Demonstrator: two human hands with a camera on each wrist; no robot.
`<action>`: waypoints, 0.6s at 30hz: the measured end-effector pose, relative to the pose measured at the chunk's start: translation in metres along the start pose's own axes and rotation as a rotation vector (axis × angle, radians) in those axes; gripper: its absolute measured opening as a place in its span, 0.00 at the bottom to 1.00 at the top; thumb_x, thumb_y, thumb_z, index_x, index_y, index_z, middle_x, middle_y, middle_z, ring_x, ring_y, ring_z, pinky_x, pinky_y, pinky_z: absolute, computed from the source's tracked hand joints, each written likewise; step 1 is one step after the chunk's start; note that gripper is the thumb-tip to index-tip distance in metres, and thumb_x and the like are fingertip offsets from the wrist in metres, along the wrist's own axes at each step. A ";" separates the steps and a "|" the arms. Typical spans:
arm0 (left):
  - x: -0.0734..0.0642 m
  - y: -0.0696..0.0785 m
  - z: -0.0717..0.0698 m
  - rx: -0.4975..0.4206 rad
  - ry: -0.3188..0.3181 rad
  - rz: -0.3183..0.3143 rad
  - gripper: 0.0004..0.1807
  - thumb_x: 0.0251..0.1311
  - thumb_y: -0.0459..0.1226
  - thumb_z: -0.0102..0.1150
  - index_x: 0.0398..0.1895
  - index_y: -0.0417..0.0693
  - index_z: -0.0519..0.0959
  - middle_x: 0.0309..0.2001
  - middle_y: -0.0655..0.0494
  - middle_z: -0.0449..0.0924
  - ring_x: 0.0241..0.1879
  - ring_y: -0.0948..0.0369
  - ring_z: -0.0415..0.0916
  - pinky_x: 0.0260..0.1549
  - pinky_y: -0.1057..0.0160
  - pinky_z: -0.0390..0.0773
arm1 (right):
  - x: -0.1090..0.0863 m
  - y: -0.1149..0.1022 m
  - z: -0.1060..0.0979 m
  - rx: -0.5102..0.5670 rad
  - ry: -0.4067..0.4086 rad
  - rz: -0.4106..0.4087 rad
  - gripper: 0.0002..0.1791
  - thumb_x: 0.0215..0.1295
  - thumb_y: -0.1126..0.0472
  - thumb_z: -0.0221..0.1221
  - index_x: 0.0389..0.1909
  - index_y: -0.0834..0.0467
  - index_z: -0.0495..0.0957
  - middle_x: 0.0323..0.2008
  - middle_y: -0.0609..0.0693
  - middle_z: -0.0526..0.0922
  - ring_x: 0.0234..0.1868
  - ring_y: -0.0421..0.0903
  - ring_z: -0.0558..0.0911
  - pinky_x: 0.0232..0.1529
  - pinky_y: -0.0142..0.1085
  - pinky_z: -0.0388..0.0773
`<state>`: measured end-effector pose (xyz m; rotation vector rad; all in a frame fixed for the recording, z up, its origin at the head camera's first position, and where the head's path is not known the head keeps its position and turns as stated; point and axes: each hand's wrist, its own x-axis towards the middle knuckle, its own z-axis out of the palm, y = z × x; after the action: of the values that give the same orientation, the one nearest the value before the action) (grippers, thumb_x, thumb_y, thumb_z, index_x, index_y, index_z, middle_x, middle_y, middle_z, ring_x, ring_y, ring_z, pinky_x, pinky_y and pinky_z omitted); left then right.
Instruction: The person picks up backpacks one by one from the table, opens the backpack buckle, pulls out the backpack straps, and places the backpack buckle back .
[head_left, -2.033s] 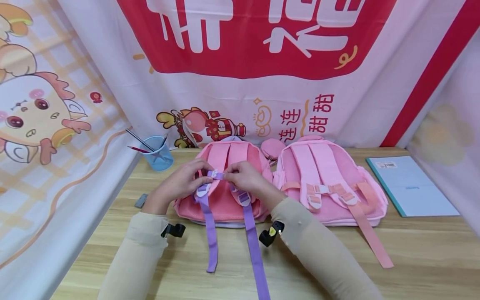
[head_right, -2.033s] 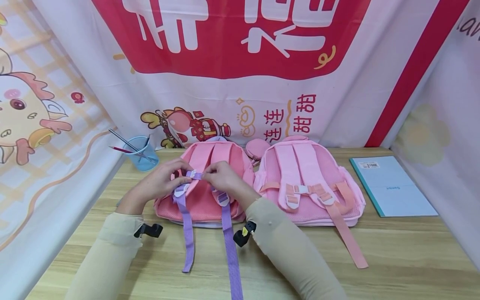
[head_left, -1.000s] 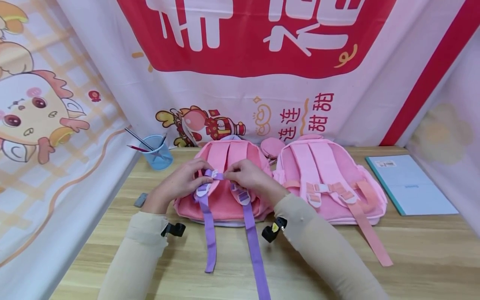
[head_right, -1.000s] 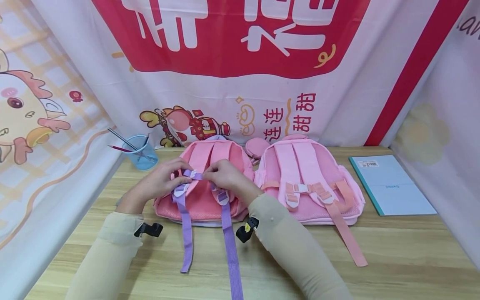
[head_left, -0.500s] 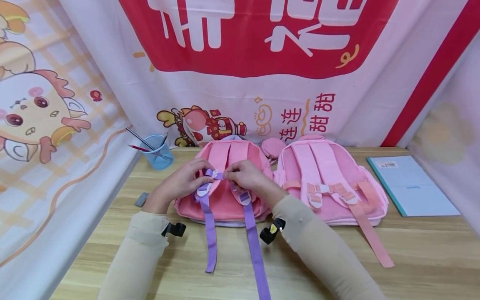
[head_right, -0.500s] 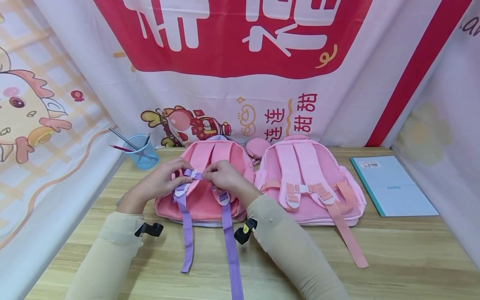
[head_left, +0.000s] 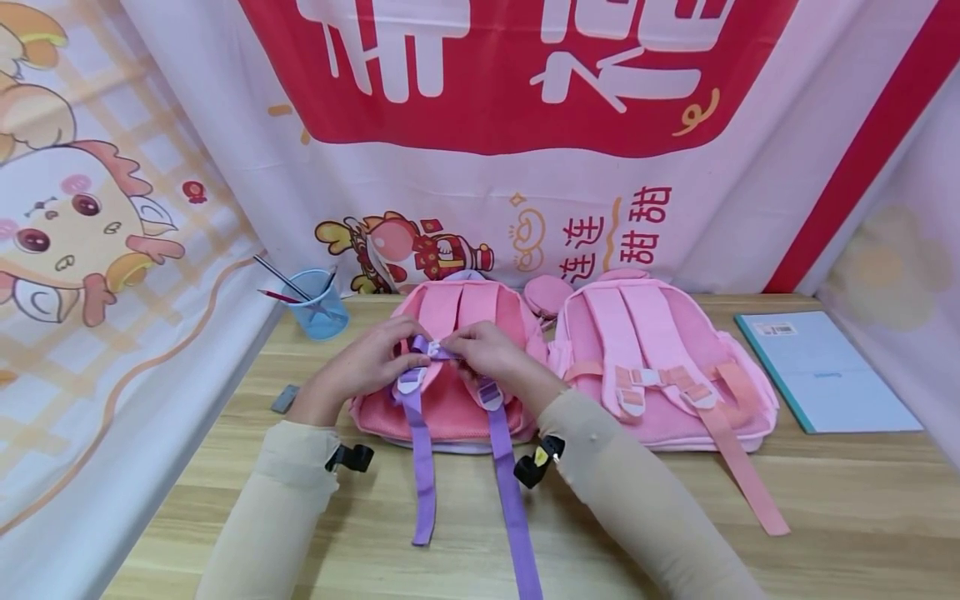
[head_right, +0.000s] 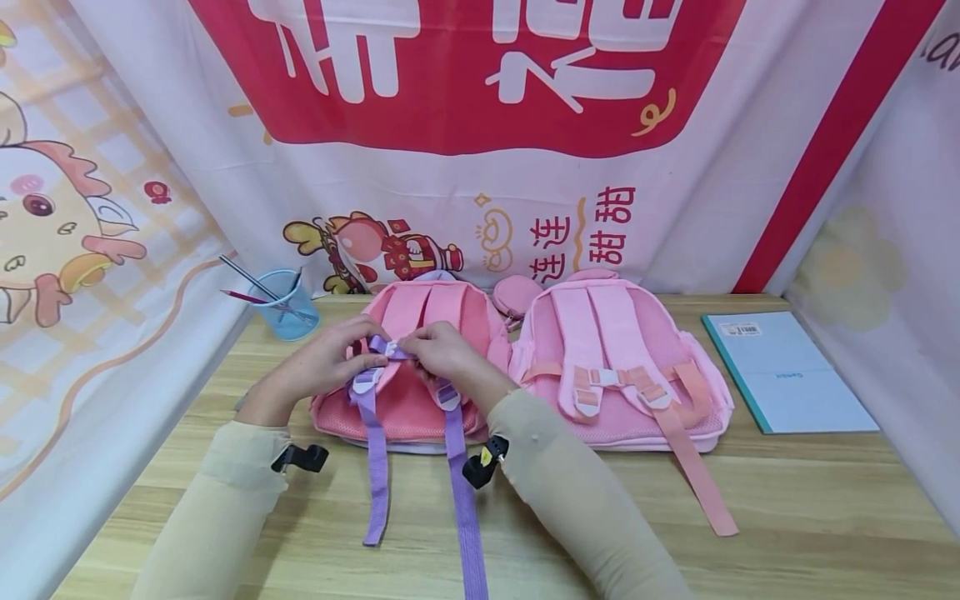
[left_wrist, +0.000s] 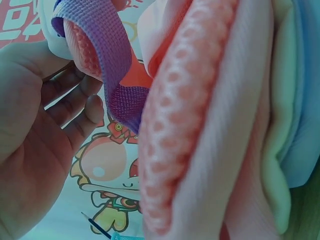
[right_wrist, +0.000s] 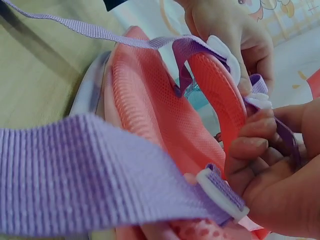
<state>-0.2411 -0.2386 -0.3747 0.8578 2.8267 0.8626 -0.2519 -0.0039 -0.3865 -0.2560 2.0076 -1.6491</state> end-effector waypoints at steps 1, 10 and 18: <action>0.000 0.000 0.000 0.003 0.000 -0.001 0.11 0.72 0.38 0.70 0.54 0.53 0.83 0.48 0.56 0.83 0.48 0.56 0.77 0.53 0.53 0.82 | 0.000 0.000 0.000 0.008 -0.003 0.007 0.19 0.85 0.50 0.55 0.45 0.60 0.86 0.22 0.48 0.76 0.20 0.42 0.73 0.24 0.34 0.73; 0.001 0.001 -0.002 0.039 -0.018 0.007 0.10 0.71 0.39 0.71 0.52 0.51 0.83 0.44 0.56 0.81 0.44 0.58 0.77 0.48 0.55 0.82 | 0.003 0.002 0.006 -0.017 0.025 -0.019 0.15 0.81 0.54 0.60 0.40 0.60 0.86 0.20 0.48 0.76 0.18 0.41 0.73 0.22 0.33 0.74; 0.005 -0.004 0.000 0.006 -0.054 -0.049 0.11 0.69 0.42 0.74 0.50 0.54 0.82 0.45 0.57 0.82 0.46 0.57 0.77 0.51 0.54 0.81 | 0.003 0.004 0.008 0.103 0.042 0.031 0.12 0.81 0.59 0.59 0.45 0.63 0.86 0.23 0.48 0.77 0.19 0.40 0.73 0.21 0.32 0.71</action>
<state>-0.2473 -0.2389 -0.3767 0.7971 2.7925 0.8130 -0.2491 -0.0113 -0.3918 -0.1532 1.9405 -1.7455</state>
